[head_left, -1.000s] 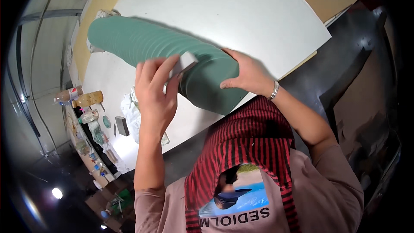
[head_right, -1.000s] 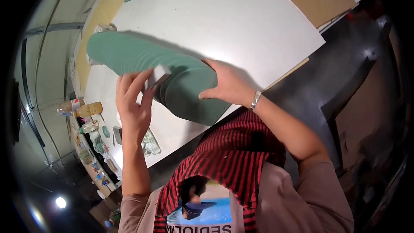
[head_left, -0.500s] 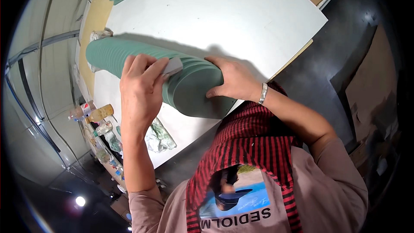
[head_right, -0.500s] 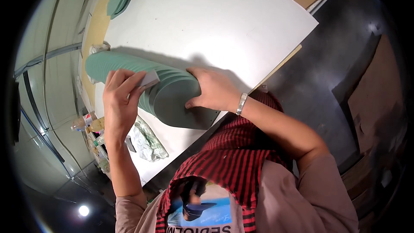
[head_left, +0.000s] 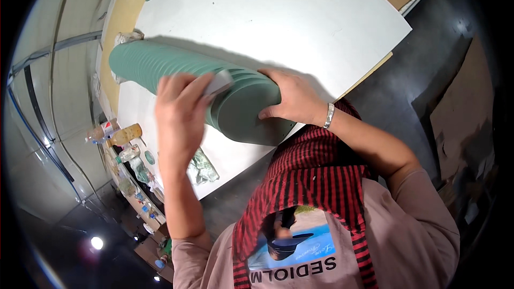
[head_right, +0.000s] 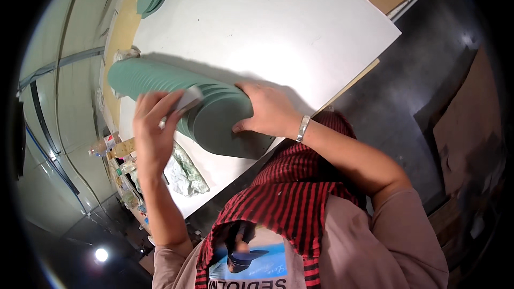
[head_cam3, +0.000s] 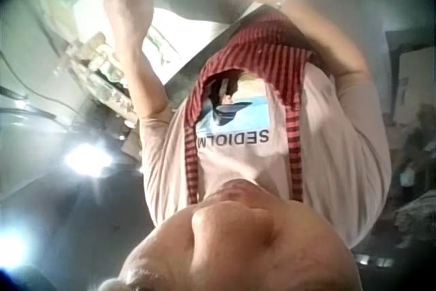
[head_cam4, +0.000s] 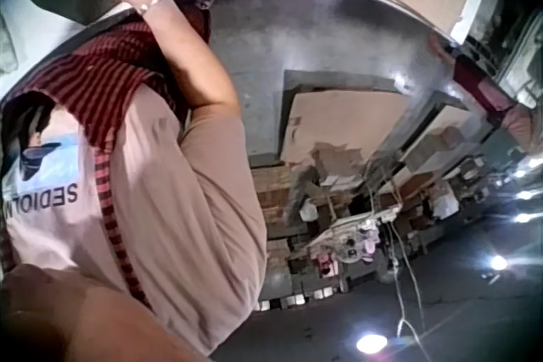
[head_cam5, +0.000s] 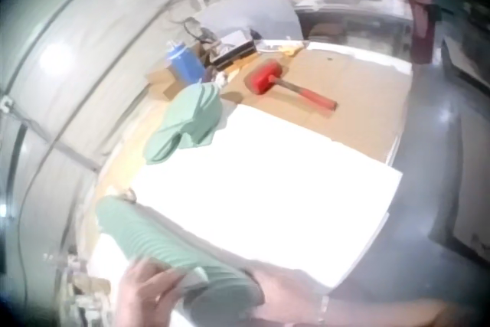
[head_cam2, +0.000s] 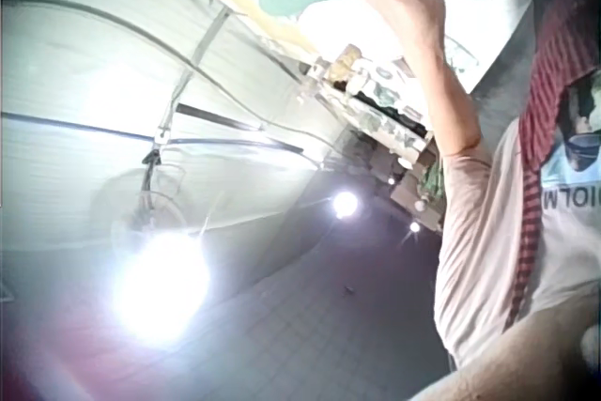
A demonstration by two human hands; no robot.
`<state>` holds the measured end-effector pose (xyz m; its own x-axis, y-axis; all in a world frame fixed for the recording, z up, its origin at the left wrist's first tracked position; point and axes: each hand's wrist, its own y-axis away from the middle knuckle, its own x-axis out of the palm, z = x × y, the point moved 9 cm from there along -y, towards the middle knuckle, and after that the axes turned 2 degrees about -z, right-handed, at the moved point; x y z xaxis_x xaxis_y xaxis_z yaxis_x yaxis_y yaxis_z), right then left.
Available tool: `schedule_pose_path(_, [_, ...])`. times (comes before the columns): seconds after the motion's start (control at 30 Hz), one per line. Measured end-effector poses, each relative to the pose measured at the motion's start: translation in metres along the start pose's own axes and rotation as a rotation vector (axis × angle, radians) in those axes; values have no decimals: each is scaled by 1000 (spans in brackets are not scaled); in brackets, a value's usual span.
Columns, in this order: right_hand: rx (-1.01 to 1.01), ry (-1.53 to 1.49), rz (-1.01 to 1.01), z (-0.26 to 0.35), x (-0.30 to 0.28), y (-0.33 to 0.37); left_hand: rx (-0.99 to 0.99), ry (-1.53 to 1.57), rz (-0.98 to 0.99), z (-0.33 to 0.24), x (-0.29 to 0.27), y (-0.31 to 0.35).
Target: The person sands a stack of green foam parts using a sanding block and then wipes a single foam part with a white cloth.
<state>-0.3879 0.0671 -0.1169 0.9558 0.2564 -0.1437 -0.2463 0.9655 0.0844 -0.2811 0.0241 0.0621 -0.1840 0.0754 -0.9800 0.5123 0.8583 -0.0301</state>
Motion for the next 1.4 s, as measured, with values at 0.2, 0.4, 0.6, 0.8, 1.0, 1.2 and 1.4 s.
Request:
schedule_pose_path(0.2, [-9, 34, -29, -2, -5, 1, 114, 6, 47, -26, 19, -11])
schedule_pose_path(0.4, [-17, 14, -61, -1, 1, 2, 182, -17, 28, -43, 18, -9])
schedule_pose_path(0.6, [-58, 145, -102, 1, -15, 8, 132, -8, 42, -39, 23, -7])
schedule_pose_path(0.8, [-63, 51, -65, 4, -6, 3, 9, 38, -167, -30, 15, 13])
schedule_pose_path(1.0, [-71, 97, -91, -4, -8, 6, -352, 119, -334, 27, 28, 118])
schedule_pose_path(1.2, [-55, 153, -73, 1, -5, 6, -509, 244, -523, 35, 35, 168])
schedule_pose_path(1.4, [13, 194, 12, 9, -5, 3, -569, 441, -629, 24, 67, 158])
